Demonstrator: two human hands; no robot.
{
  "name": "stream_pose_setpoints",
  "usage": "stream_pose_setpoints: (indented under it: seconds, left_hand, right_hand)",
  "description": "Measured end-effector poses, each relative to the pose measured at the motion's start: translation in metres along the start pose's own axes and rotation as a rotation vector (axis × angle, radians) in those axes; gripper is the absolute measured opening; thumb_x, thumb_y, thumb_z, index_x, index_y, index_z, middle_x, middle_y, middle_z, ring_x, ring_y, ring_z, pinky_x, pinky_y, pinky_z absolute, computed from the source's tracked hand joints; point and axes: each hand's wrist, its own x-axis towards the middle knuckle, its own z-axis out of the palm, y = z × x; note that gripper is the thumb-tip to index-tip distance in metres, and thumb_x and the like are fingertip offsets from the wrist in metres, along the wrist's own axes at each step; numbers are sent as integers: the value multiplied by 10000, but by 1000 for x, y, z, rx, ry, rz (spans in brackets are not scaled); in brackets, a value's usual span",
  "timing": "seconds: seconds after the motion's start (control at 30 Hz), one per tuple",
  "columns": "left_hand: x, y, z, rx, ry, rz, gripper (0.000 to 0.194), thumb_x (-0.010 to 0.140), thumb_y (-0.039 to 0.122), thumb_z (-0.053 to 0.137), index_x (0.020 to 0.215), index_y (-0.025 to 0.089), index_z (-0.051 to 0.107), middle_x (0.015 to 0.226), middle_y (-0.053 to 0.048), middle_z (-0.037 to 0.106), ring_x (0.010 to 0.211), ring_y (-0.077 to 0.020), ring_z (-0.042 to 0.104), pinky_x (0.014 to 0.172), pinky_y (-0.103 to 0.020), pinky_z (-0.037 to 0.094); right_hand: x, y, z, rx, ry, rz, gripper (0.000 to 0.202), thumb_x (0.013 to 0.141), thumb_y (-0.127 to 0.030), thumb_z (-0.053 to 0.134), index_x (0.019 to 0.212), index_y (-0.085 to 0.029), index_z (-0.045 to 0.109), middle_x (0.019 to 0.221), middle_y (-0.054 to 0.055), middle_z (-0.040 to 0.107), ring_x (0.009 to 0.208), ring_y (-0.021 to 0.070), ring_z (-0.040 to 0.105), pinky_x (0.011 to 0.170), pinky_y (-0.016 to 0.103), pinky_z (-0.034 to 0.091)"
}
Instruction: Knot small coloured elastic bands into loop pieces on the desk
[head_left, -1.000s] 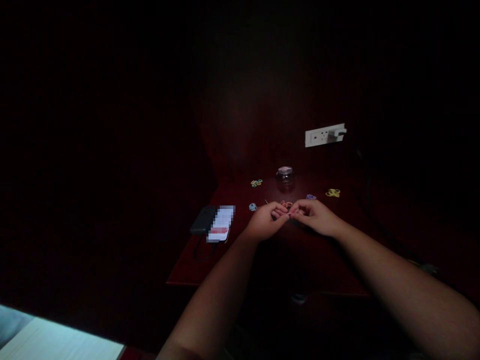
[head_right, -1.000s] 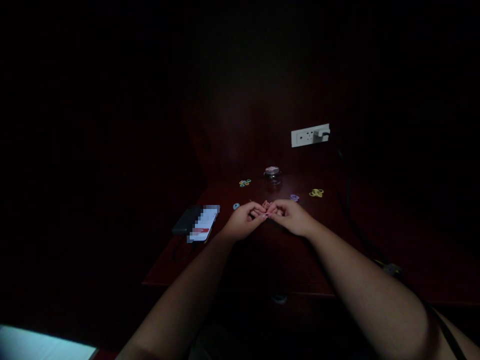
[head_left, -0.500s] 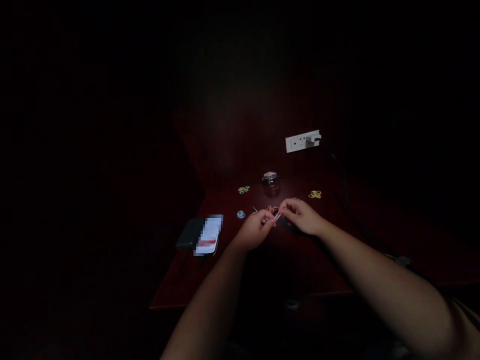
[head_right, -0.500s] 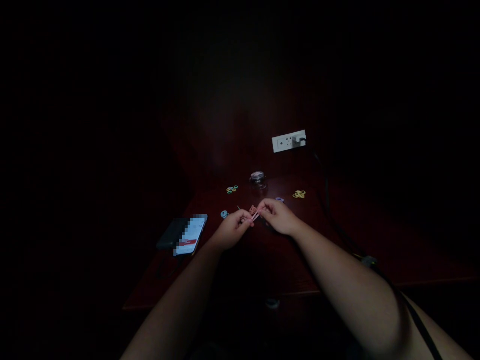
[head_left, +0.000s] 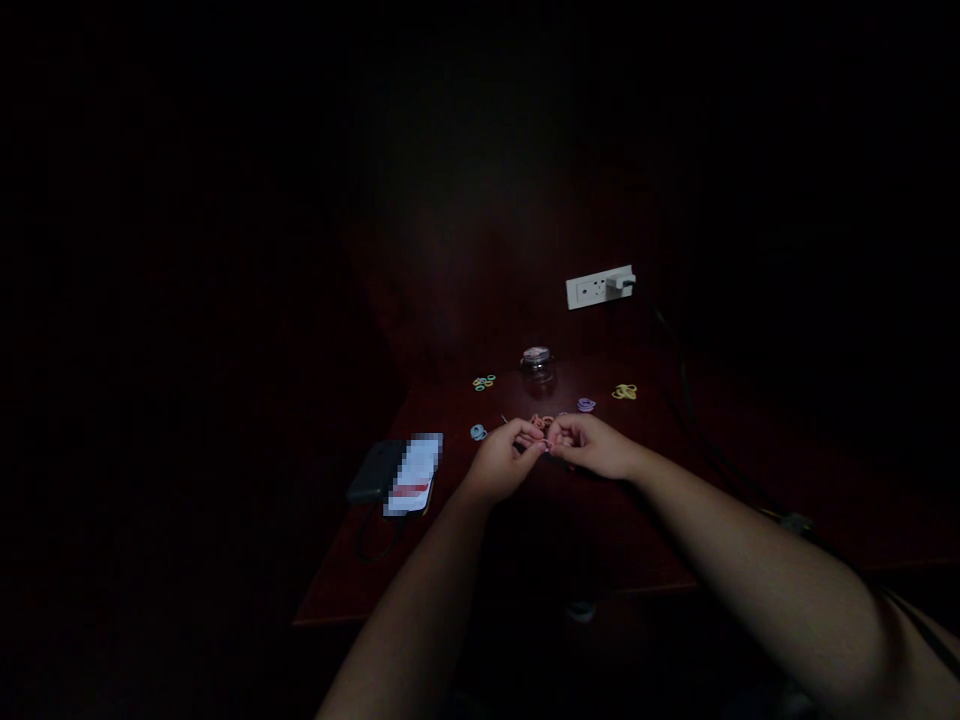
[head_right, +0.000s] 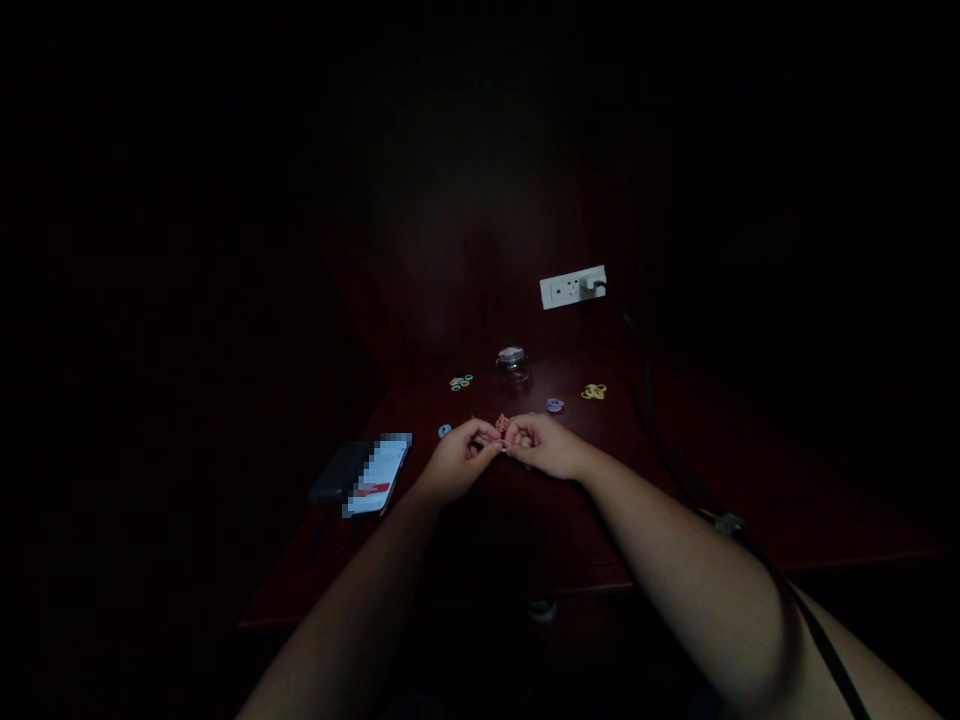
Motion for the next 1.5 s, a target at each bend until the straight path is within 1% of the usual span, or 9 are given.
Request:
stream_pose_setpoints:
  seconds: [0.27,0.4,0.57,0.7,0.87,1.07,1.33,1.4,1.5]
  left_hand:
    - [0,-5,-1,14,-82,9,189,749,297,582,832,133,622,782,-44,649,690,-118,578,641,-231,451]
    - [1,-5,-3,53,-8,23,158,777,276,540,815,142,614,788,-37,642,716,-121,578,669,-234,454]
    - [2,-3,-6,99,116,24,132,788,239,513,839,150,597,808,-35,634,737,-120,573,663,-225,447]
    - [1,0,-5,78,75,17,134,776,245,521,834,148,593,798,-30,633,709,-112,568,580,-193,417]
    - [-1,2,-4,45,14,8,115,746,223,534,808,145,592,747,-17,625,644,-96,545,541,-183,388]
    - [-1,2,-2,57,60,-13,117,750,242,529,803,155,585,744,-8,613,611,-86,517,520,-180,365]
    - [0,5,-7,77,174,-27,122,761,249,515,813,153,570,715,-5,575,615,-87,509,528,-183,369]
    - [-2,4,-6,42,106,-19,119,756,242,522,808,149,574,717,-9,579,622,-86,510,540,-182,377]
    - [-4,1,-4,-38,-110,-15,119,738,237,547,788,134,580,689,-15,580,617,-87,508,546,-182,386]
  right_hand:
    - [0,1,-1,-24,16,-40,288,713,-397,612,738,-128,511,516,-68,384,449,39,299,417,175,201]
    - [-1,-2,-1,27,-13,-19,276,691,-375,641,707,-131,514,506,-70,385,440,37,300,412,176,196]
    - [0,-3,1,202,-124,27,242,702,-339,633,731,-140,499,488,-79,408,387,29,300,373,173,202]
    - [0,-3,2,265,-134,40,229,692,-302,643,743,-147,482,475,-90,417,363,22,294,353,162,202]
    - [0,-3,3,208,-153,72,215,682,-274,645,717,-149,473,454,-98,405,349,21,303,344,157,214]
    - [1,-4,4,232,-119,57,190,696,-278,615,719,-148,478,494,-86,417,361,23,315,348,158,231]
    - [-1,-4,4,278,-152,50,194,700,-278,610,693,-148,466,480,-79,439,356,31,344,363,165,220]
    - [-1,-3,3,276,-162,59,201,698,-274,614,683,-150,457,476,-81,434,359,33,355,367,165,224]
    - [-2,-1,2,244,-186,85,214,693,-274,623,675,-151,449,469,-84,430,360,34,360,368,162,227]
